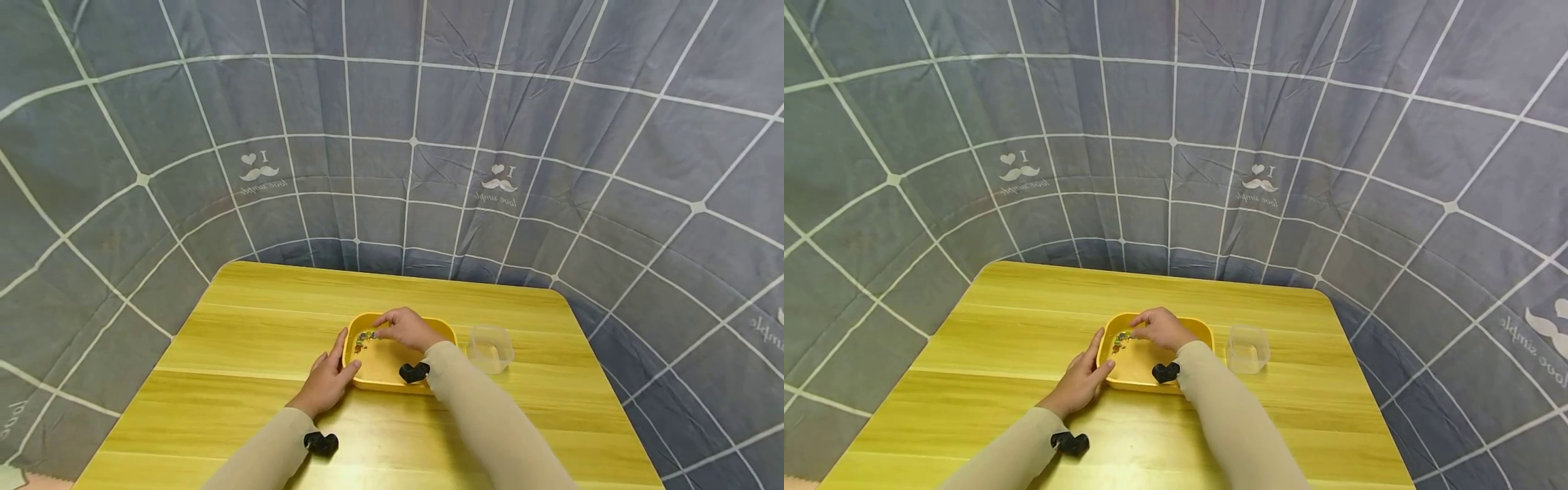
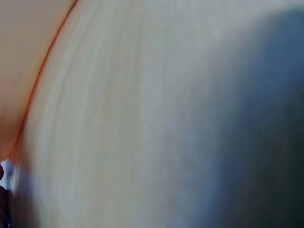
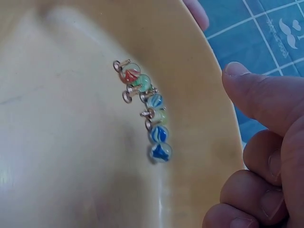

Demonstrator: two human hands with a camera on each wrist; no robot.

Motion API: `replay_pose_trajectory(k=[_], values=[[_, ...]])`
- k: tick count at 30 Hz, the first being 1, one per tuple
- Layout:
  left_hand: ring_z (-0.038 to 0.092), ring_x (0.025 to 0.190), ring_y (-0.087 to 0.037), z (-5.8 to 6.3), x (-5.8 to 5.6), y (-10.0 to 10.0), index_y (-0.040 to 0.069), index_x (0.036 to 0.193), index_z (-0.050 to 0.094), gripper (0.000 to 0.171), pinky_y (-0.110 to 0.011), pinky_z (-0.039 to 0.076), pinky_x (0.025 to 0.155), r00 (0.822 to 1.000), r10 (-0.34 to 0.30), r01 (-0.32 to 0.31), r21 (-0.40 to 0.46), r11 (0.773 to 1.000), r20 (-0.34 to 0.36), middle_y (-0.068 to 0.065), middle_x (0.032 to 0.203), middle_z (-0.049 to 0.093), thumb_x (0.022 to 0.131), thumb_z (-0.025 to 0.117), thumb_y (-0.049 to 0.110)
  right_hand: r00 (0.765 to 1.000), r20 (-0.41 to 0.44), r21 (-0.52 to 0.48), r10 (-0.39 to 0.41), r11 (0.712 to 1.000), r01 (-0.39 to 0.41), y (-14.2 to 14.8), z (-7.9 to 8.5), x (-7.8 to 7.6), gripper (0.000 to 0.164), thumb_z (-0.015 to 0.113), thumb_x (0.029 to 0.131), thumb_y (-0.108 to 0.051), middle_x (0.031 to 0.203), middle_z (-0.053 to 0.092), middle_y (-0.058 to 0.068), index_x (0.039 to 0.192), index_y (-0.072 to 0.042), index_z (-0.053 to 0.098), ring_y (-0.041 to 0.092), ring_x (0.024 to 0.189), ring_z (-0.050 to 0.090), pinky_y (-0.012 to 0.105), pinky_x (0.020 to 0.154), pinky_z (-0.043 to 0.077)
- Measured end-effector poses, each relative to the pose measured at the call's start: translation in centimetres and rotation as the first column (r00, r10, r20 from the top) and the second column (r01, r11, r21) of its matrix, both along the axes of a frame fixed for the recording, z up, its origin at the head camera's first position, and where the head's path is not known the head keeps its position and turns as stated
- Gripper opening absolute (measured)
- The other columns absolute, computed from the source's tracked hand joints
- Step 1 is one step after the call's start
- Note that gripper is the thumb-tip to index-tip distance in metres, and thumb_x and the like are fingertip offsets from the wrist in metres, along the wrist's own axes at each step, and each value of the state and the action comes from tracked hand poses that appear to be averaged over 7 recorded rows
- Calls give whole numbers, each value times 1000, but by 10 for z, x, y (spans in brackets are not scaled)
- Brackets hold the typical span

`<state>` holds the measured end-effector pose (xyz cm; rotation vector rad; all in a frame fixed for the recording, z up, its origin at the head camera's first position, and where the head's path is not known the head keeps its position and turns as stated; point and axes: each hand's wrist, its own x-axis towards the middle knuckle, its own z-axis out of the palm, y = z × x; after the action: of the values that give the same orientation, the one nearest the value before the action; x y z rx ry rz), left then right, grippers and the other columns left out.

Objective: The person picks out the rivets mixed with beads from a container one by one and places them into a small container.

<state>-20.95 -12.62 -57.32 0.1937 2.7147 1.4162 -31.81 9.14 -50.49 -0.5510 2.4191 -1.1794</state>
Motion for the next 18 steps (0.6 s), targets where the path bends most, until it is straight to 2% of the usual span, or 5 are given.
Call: replay_pose_trajectory(k=[4,8,12,14,18], values=[[40,151,-50,-2,-1,-1,21,172,8,79,-68,8,128,1000,5,-5,-1,1000,-7,-20,160,49,110,53,40,1000,-10,22,24,999,-23,-9,-2,-1,26,74,99,-17,116,77,9,122,-6,79,14,64,44,28,61,40],[46,147,-48,-4,-2,-3,19,172,10,79,-68,9,128,1000,3,-3,-4,1000,-18,-20,156,54,110,54,40,999,-21,49,48,998,-47,-17,-4,-2,24,74,99,-18,121,77,7,121,-8,80,13,86,58,30,76,47],[40,150,-52,-4,-2,-3,20,172,11,79,-70,10,127,1000,9,-9,-3,1000,-12,-21,154,56,109,54,41,999,-8,59,52,997,-52,-24,-8,-1,22,76,98,-18,123,77,4,117,-10,81,14,102,64,34,89,53],[38,150,-54,-4,-1,-3,20,172,11,79,-71,10,126,1000,8,-8,2,1000,-10,-21,154,56,109,54,40,998,-6,73,59,996,-59,-27,-11,-1,20,76,97,-18,122,77,2,115,-11,82,13,103,64,33,90,53],[38,151,-51,-2,1,-2,20,172,9,79,-70,8,127,1000,4,-4,8,1000,2,-20,154,56,110,54,40,997,-12,113,74,991,-72,-30,-15,0,17,75,98,-19,118,78,-2,113,-15,83,12,97,61,28,85,50]])
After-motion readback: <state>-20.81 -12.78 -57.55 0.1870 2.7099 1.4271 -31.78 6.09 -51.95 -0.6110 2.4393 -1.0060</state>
